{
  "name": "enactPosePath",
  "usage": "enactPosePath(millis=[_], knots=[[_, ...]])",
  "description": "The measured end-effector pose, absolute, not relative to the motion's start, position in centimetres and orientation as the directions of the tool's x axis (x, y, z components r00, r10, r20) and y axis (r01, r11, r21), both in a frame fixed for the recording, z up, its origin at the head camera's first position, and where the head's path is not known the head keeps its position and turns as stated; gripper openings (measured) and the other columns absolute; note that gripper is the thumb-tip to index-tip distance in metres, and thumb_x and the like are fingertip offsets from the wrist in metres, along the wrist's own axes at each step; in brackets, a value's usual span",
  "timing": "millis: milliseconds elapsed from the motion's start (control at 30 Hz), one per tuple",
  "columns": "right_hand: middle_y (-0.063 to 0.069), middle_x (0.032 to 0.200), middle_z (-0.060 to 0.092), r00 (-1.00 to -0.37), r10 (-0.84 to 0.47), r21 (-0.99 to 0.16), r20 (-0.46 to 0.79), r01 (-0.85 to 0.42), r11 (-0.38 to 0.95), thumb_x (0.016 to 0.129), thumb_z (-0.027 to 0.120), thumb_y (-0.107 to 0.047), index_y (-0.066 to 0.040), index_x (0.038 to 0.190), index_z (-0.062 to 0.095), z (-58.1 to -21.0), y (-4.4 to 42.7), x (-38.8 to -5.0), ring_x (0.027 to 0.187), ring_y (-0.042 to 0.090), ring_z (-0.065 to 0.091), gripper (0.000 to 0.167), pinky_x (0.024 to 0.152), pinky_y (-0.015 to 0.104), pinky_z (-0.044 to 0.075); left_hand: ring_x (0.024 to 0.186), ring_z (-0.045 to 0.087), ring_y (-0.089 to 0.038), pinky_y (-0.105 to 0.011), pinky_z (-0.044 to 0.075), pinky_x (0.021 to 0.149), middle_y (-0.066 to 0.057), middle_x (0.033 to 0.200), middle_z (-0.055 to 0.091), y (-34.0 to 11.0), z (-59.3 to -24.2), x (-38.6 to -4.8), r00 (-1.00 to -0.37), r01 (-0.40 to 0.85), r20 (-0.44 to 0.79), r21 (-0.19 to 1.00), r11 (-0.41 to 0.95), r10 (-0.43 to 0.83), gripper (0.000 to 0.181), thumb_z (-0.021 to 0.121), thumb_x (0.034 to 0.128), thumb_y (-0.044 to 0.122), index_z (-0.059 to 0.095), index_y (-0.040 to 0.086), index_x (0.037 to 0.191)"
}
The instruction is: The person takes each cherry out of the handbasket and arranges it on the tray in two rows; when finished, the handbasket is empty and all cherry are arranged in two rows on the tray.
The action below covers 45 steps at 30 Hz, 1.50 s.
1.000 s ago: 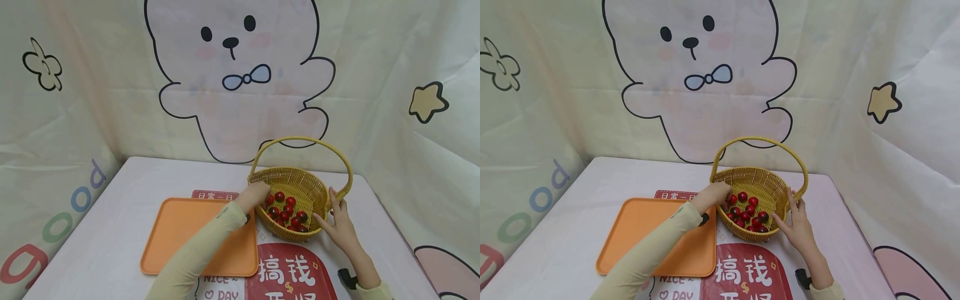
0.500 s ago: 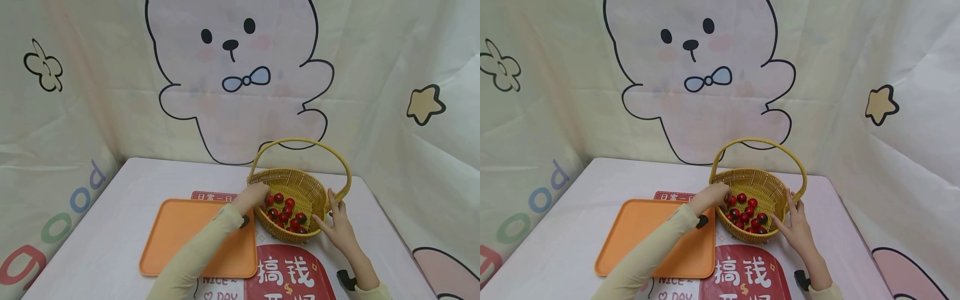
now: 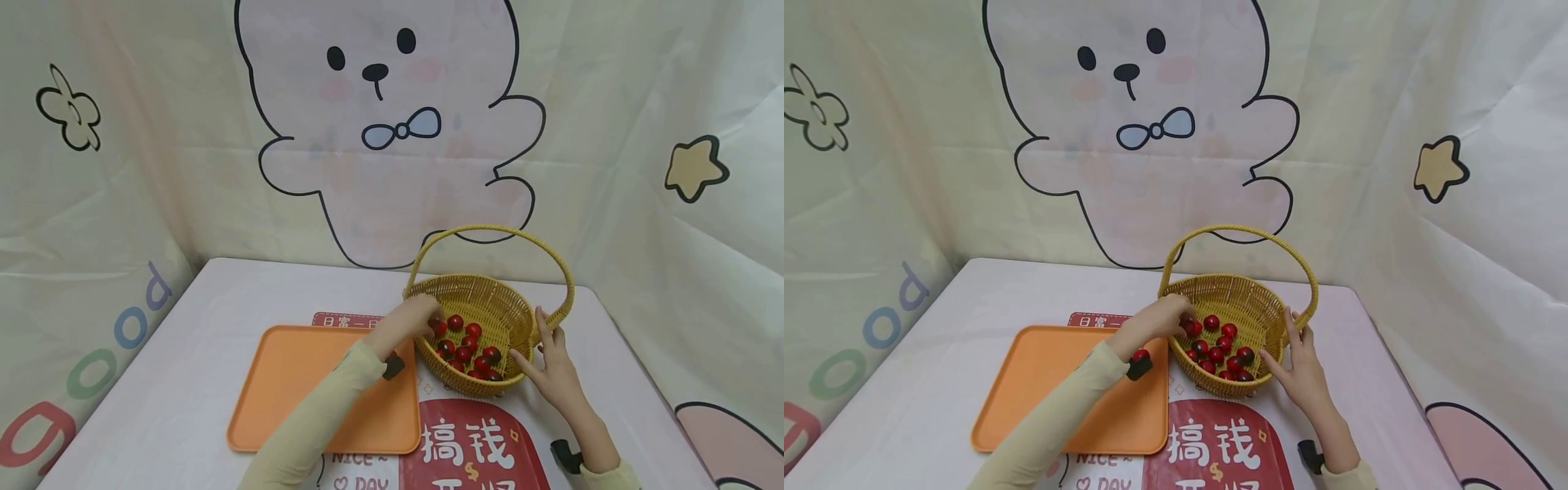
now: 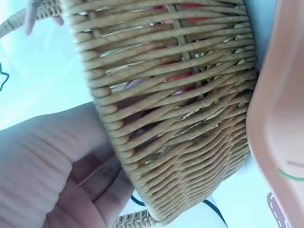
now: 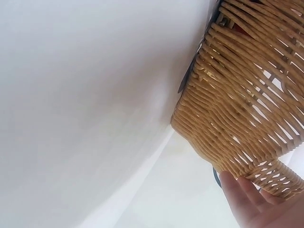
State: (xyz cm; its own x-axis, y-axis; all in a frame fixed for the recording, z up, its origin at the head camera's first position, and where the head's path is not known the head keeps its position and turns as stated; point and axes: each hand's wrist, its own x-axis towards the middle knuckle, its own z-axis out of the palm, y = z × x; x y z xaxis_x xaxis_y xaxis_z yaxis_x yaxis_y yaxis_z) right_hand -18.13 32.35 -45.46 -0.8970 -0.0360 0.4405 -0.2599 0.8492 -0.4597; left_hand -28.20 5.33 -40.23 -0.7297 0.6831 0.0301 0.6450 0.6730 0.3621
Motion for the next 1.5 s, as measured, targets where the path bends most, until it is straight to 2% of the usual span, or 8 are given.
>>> enactPosePath(millis=[300, 433, 633, 933, 1233, 1500], knots=[[0.029, 0.141, 0.022, -0.899, -0.033, -0.464, 0.436, -0.256, 0.848, 0.078, 0.074, -0.013, -0.022, 0.15, 0.008, -45.4, 32.3, -18.1, 0.112, 0.049, 0.046, 0.099, 0.08, 0.058, 0.046, 0.094, 0.057, -0.013, -0.023, 0.049, 0.083, -0.002, 0.102, 0.063, 3.8, -39.9, -27.3, -0.716, 0.677, 0.18, 0.412, 0.609, 0.674, 0.026, 0.073, 0.0783, 0.008, 0.07, 0.009, 0.104], [0.029, 0.14, 0.022, -0.898, -0.033, -0.465, 0.439, -0.258, 0.847, 0.077, 0.075, -0.012, -0.022, 0.15, 0.008, -45.4, 32.3, -18.1, 0.112, 0.049, 0.046, 0.099, 0.08, 0.058, 0.047, 0.099, 0.057, -0.014, -0.027, 0.049, 0.088, -0.002, 0.106, 0.061, 2.9, -39.9, -26.8, -0.727, 0.673, 0.25, 0.446, 0.59, 0.64, 0.028, 0.073, 0.0786, 0.009, 0.069, 0.01, 0.107], [0.029, 0.14, 0.022, -0.899, -0.033, -0.462, 0.437, -0.257, 0.849, 0.078, 0.074, -0.013, -0.022, 0.15, 0.008, -45.4, 32.3, -18.1, 0.111, 0.048, 0.047, 0.099, 0.08, 0.058, 0.047, 0.098, 0.057, -0.017, -0.029, 0.049, 0.087, -0.005, 0.105, 0.06, 1.4, -39.6, -25.8, -0.733, 0.674, 0.341, 0.484, 0.558, 0.589, 0.029, 0.074, 0.077, 0.008, 0.069, 0.008, 0.106], [0.029, 0.141, 0.022, -0.899, -0.033, -0.457, 0.437, -0.254, 0.853, 0.078, 0.074, -0.015, -0.022, 0.15, 0.007, -45.5, 32.4, -18.1, 0.11, 0.048, 0.047, 0.098, 0.08, 0.059, 0.047, 0.098, 0.057, -0.015, -0.029, 0.049, 0.09, -0.003, 0.105, 0.06, -0.6, -39.8, -24.9, -0.744, 0.663, 0.359, 0.507, 0.551, 0.564, 0.028, 0.072, 0.0793, 0.008, 0.068, 0.008, 0.107], [0.029, 0.139, 0.023, -0.889, -0.048, -0.447, 0.455, -0.275, 0.851, 0.078, 0.074, -0.013, -0.02, 0.15, 0.009, -45.4, 32.3, -18.2, 0.107, 0.047, 0.049, 0.097, 0.079, 0.058, 0.048, 0.09, 0.057, -0.015, -0.029, 0.05, 0.081, -0.003, 0.097, 0.06, -2.6, -40.2, -23.9, -0.731, 0.68, 0.402, 0.497, 0.539, 0.551, 0.028, 0.074, 0.0754, 0.004, 0.068, 0.006, 0.103], [0.03, 0.139, 0.023, -0.889, -0.053, -0.447, 0.456, -0.28, 0.849, 0.078, 0.074, -0.013, -0.02, 0.15, 0.009, -45.4, 32.3, -18.2, 0.107, 0.047, 0.049, 0.097, 0.079, 0.058, 0.048, 0.09, 0.057, -0.018, -0.032, 0.05, 0.082, -0.005, 0.095, 0.06, -4.3, -41.5, -23.9, -0.777, 0.62, 0.318, 0.536, 0.572, 0.544, 0.029, 0.075, 0.0737, 0.002, 0.068, 0.003, 0.102]])
